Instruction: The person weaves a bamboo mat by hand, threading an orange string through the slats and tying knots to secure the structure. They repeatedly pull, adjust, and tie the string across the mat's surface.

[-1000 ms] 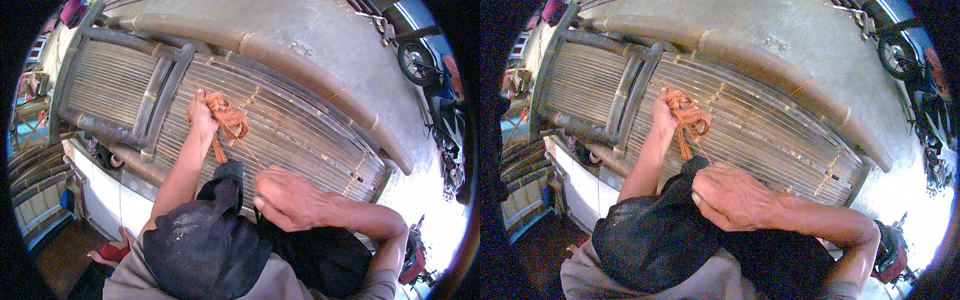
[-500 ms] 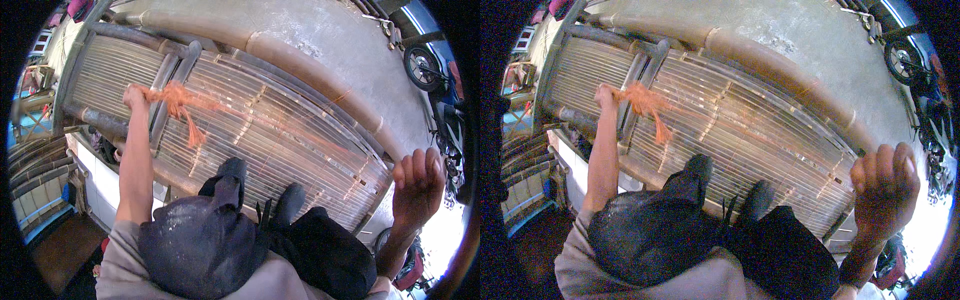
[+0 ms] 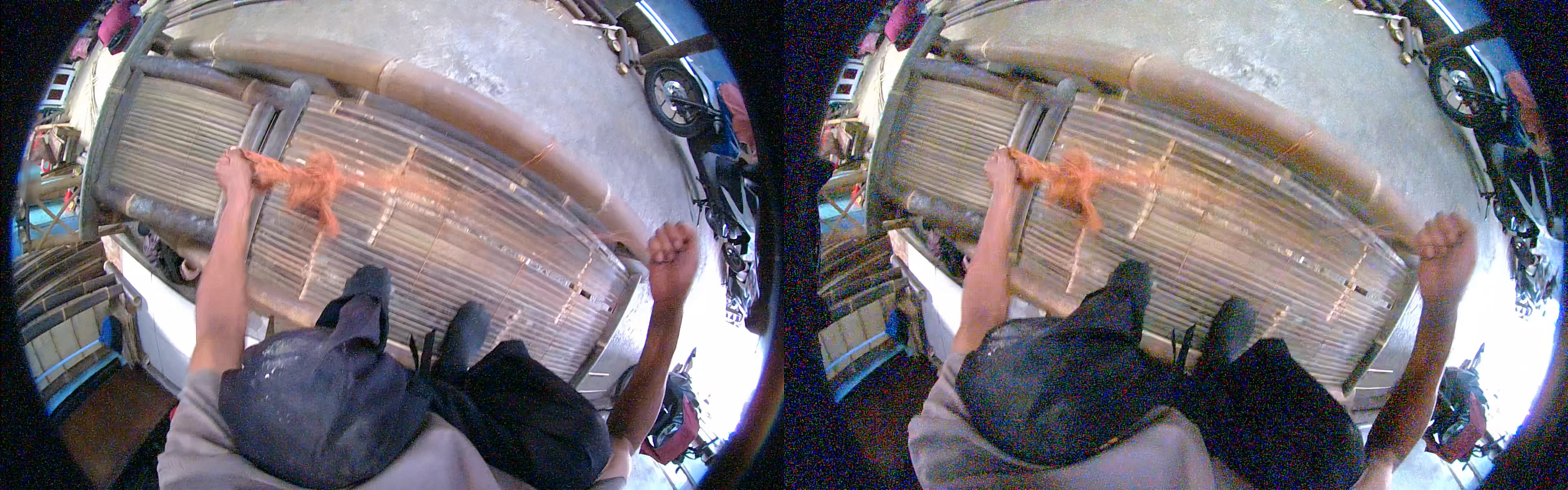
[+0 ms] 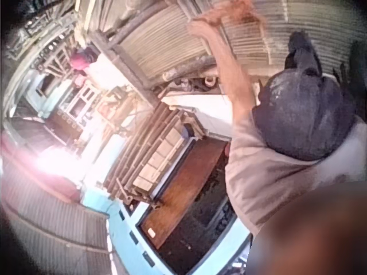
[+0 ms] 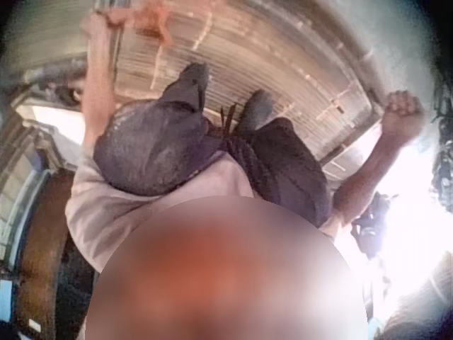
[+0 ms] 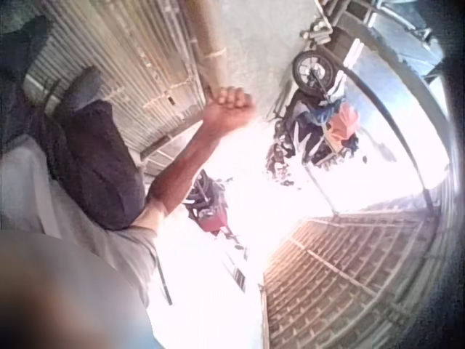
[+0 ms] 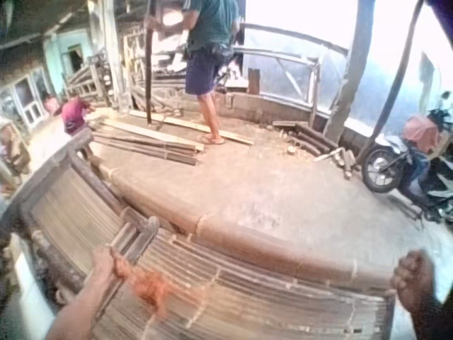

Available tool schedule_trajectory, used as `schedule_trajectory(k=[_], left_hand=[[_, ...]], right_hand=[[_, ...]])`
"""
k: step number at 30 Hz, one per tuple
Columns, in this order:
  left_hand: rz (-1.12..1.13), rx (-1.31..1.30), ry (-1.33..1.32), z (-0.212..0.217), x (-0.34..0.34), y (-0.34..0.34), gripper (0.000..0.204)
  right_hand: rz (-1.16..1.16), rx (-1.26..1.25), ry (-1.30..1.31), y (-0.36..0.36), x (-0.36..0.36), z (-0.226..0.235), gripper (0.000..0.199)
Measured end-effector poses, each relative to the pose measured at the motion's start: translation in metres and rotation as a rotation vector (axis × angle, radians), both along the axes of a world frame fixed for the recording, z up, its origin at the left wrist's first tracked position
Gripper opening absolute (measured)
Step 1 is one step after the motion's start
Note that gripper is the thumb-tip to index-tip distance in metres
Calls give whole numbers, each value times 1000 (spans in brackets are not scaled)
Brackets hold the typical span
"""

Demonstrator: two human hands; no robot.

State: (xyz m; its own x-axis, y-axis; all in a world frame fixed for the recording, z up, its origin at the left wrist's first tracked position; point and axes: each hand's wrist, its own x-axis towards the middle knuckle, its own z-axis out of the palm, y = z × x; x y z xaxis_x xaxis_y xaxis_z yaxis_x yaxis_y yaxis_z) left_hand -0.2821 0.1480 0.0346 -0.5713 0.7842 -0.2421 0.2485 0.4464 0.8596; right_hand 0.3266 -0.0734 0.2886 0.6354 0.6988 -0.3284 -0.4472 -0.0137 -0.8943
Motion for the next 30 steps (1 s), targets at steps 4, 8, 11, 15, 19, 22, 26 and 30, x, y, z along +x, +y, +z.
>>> schedule_trajectory(k=[4, 8, 11, 15, 19, 22, 26, 30], left_hand=[[-61, 107, 243, -14, -26, 28, 35], [-184, 86, 288, -34, 18, 6, 31], [-575, 281, 1082, -20, 7, -5, 33], [-325, -36, 411, -10, -44, -7, 36], [-325, -62, 461, -17, -36, 15, 42], [-496, 38, 864, 0, -5, 4, 39], [-622, 505, 914, 19, 71, -37, 30], [-1005, 637, 764, 21, 151, -49, 34]], right_hand=[[74, -24, 96, -8, 25, -21, 27], [138, 21, -91, -11, 21, -16, 26], [112, -178, -222, -18, 29, -24, 27], [-113, -93, -105, -23, 78, -36, 26], [49, -91, 6, -22, 78, -67, 24], [127, -125, -4, -18, 42, -72, 23], [319, -115, -24, -9, -15, -59, 24], [318, -150, -73, 9, -40, -47, 25]])
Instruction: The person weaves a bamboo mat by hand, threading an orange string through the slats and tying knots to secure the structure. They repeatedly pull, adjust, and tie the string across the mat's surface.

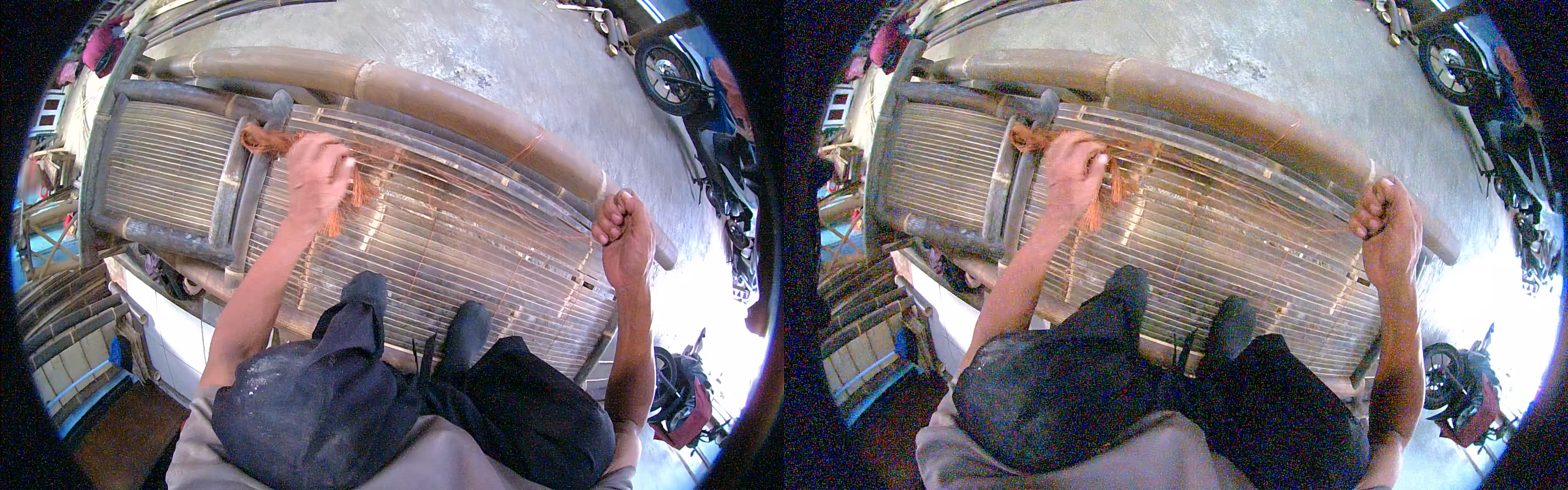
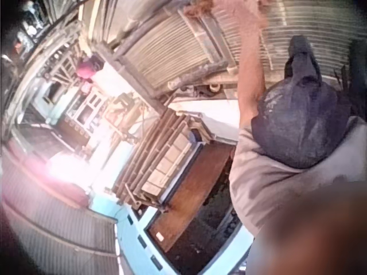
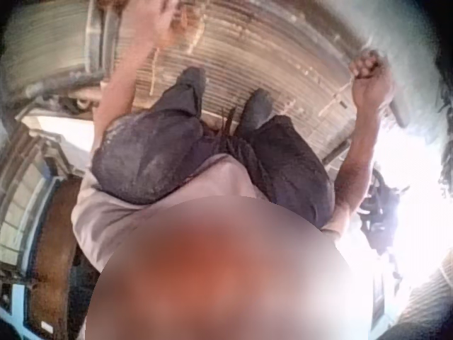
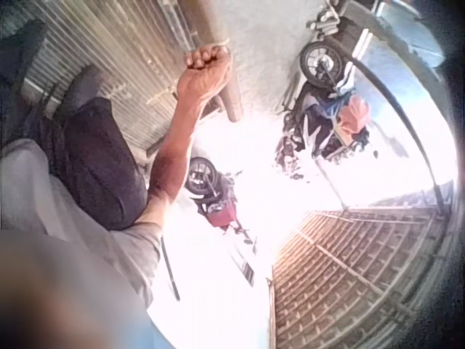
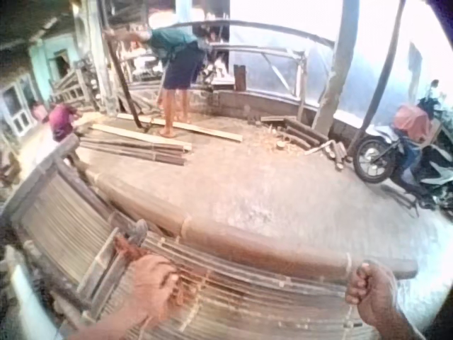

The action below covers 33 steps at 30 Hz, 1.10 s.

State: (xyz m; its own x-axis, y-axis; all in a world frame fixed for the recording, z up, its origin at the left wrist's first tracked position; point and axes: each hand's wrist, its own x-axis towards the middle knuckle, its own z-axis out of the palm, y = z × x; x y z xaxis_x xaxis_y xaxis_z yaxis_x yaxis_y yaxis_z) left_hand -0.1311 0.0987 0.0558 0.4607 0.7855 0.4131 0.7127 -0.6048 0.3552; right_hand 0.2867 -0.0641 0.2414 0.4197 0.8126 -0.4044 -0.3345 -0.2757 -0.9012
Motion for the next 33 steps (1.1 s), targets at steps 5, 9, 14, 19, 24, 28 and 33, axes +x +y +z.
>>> schedule_trajectory(k=[5, 9, 14, 19, 24, 28, 33], left_hand=[[-222, -38, 63, -24, 50, 14, 20], [-353, -166, 206, -42, 42, 20, 22], [-236, -368, 85, -25, 23, 9, 14], [-271, -441, -161, 17, 32, -13, 17], [-82, -600, -245, 46, 13, 1, 24], [-147, -568, -255, 39, 18, 5, 24], [36, -314, -422, 18, 7, 2, 19]], right_hand=[[47, 29, 10, 1, -7, 2, 27], [103, 121, 17, -1, -7, 7, 27], [-171, 191, 25, 16, 20, 37, 26], [59, 150, 129, 9, 27, 22, 27], [-338, 266, 57, 9, 89, 39, 24], [-135, 391, 131, 6, 108, 41, 26], [-20, 346, 87, 4, 63, 46, 25]])
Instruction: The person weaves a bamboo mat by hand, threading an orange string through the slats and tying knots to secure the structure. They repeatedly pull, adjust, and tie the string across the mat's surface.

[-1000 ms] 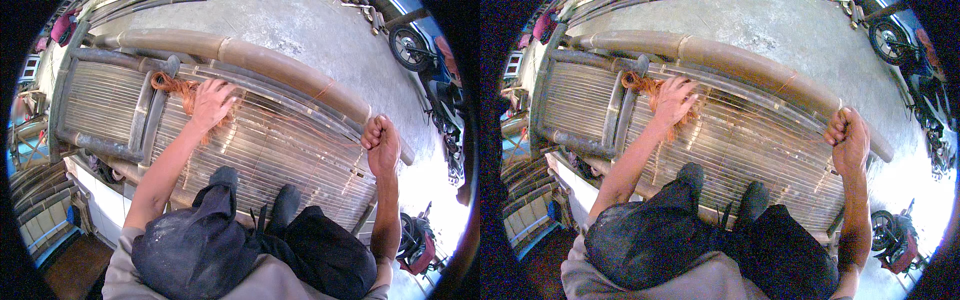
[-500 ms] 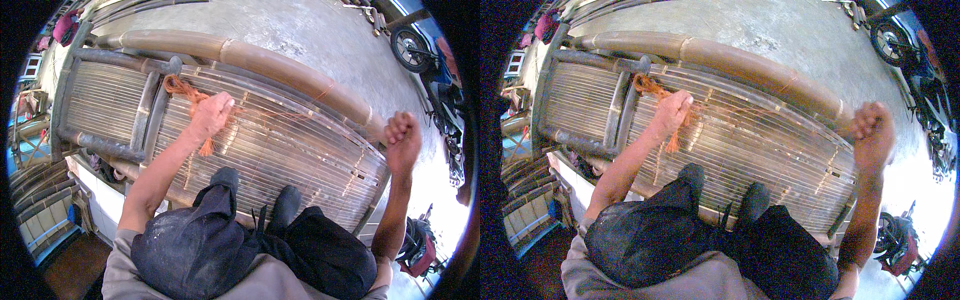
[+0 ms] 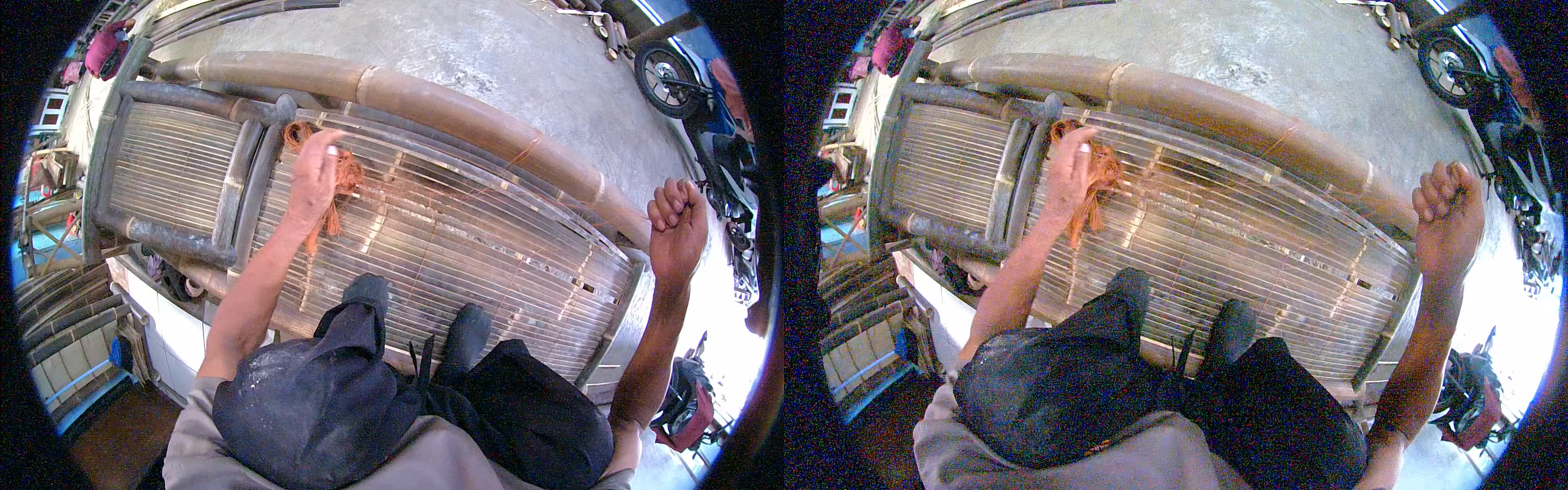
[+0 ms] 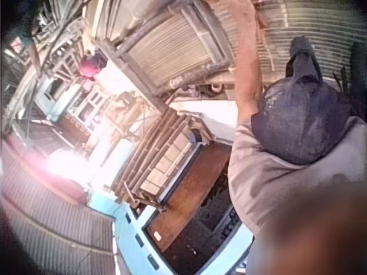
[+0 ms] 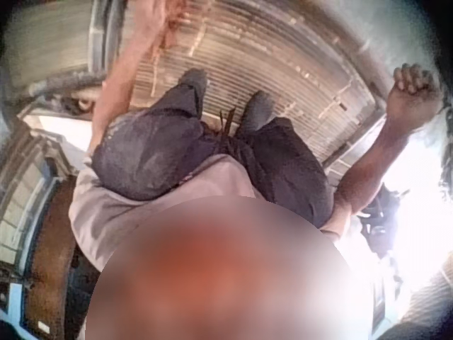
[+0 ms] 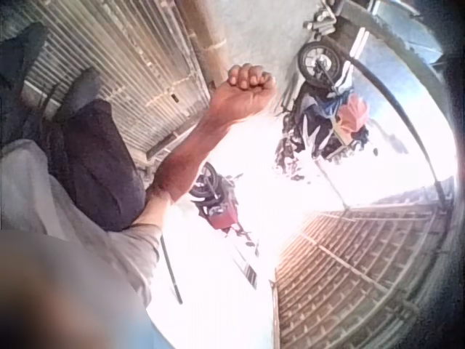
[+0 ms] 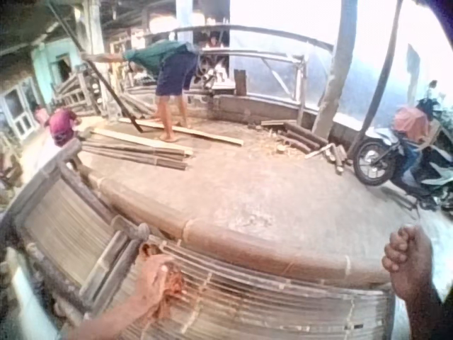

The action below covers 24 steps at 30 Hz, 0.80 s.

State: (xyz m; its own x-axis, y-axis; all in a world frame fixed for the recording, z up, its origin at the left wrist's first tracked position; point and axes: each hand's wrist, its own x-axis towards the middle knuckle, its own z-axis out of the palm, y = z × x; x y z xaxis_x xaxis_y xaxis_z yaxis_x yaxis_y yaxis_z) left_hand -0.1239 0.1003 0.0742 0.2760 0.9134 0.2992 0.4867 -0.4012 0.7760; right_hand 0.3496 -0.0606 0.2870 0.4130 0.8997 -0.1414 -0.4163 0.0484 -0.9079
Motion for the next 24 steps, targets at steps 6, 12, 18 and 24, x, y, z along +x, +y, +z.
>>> schedule_trajectory(k=[6, 12, 18, 24], left_hand=[[335, -89, 330, -35, -31, -51, 31], [225, 57, 409, -51, -36, -45, 33], [108, -520, -433, -25, -55, -25, 23], [248, -652, -400, -6, -114, -20, 31]], right_hand=[[-44, -74, -135, 6, -29, 4, 26], [18, -62, -214, 15, -25, -2, 25], [-147, -130, -248, 11, 4, -8, 26], [-399, -155, -371, -13, 115, -25, 23]])
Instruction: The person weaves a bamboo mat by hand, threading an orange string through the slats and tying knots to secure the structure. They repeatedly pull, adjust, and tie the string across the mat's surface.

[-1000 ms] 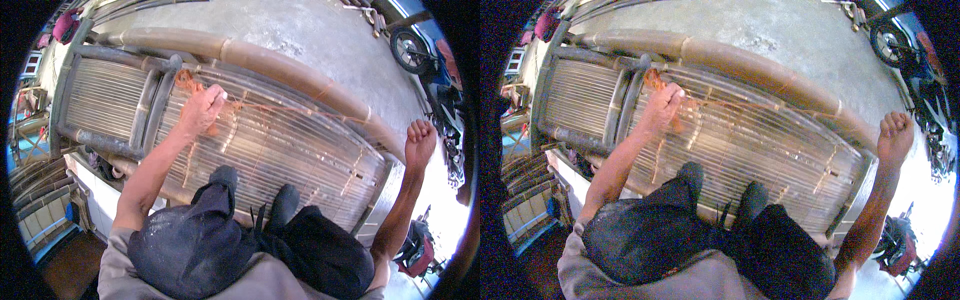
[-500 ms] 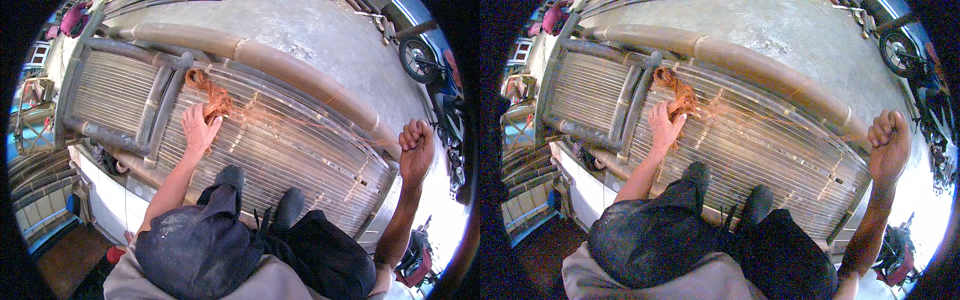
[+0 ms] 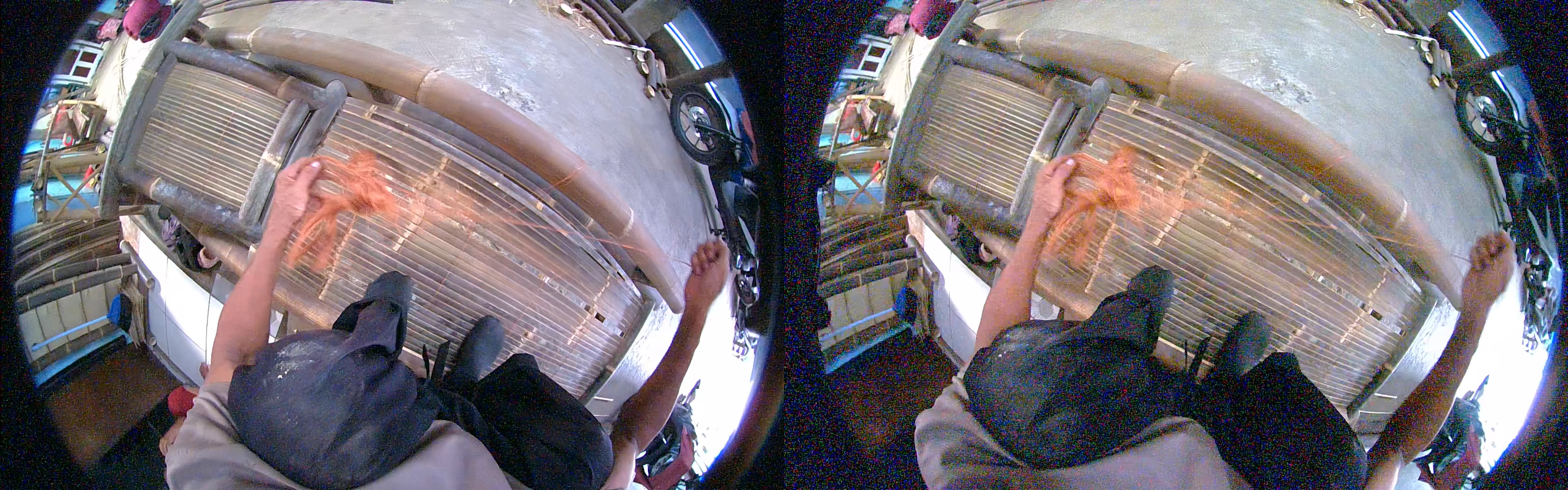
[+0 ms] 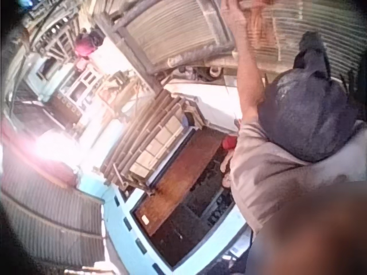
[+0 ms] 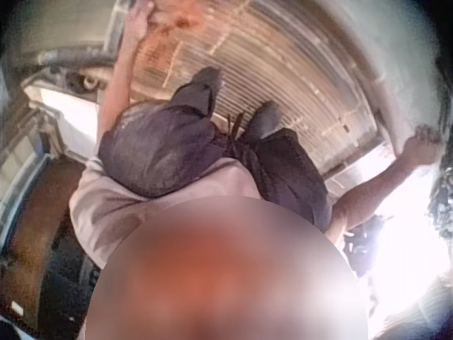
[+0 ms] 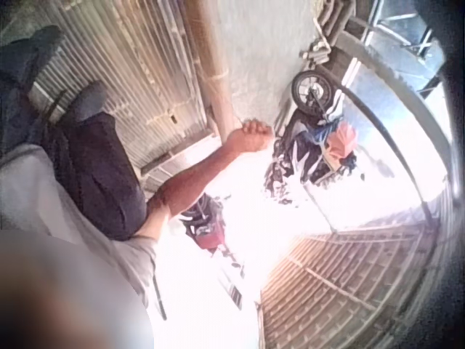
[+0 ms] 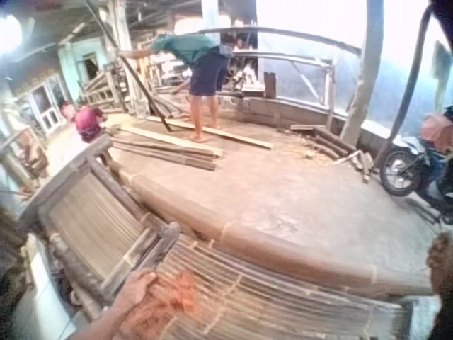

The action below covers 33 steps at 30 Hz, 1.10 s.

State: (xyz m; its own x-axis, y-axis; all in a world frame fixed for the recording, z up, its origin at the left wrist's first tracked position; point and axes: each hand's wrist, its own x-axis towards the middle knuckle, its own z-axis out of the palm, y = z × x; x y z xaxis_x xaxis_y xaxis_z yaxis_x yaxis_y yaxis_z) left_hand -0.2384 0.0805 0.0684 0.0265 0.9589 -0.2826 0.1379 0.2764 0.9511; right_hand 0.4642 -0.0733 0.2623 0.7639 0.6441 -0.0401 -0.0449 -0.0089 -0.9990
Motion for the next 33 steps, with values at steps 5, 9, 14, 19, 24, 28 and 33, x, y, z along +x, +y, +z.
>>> schedule_trajectory(k=[5, 9, 14, 19, 24, 28, 33], left_hand=[[93, 58, 246, -13, -83, 9, 31], [171, 179, 783, -16, -167, 16, 32], [411, 128, 1135, -17, -263, 25, 37], [398, 175, 1208, -19, -262, 45, 42], [330, 299, 1020, 0, -172, 57, 49], [271, 515, 1438, 35, -83, 51, 68], [-84, 674, 688, 89, 53, 20, 49]], right_hand=[[110, 57, 63, -51, 124, 0, 18], [-288, -72, -233, -108, 195, -7, 14], [-541, 24, -114, -186, 245, 15, 23], [-511, -263, -68, -177, 206, 12, 24], [161, -747, -910, -86, 44, 10, 44], [561, -774, -1094, -23, -104, 28, 32], [1014, -578, -963, 27, -211, 49, 29]])
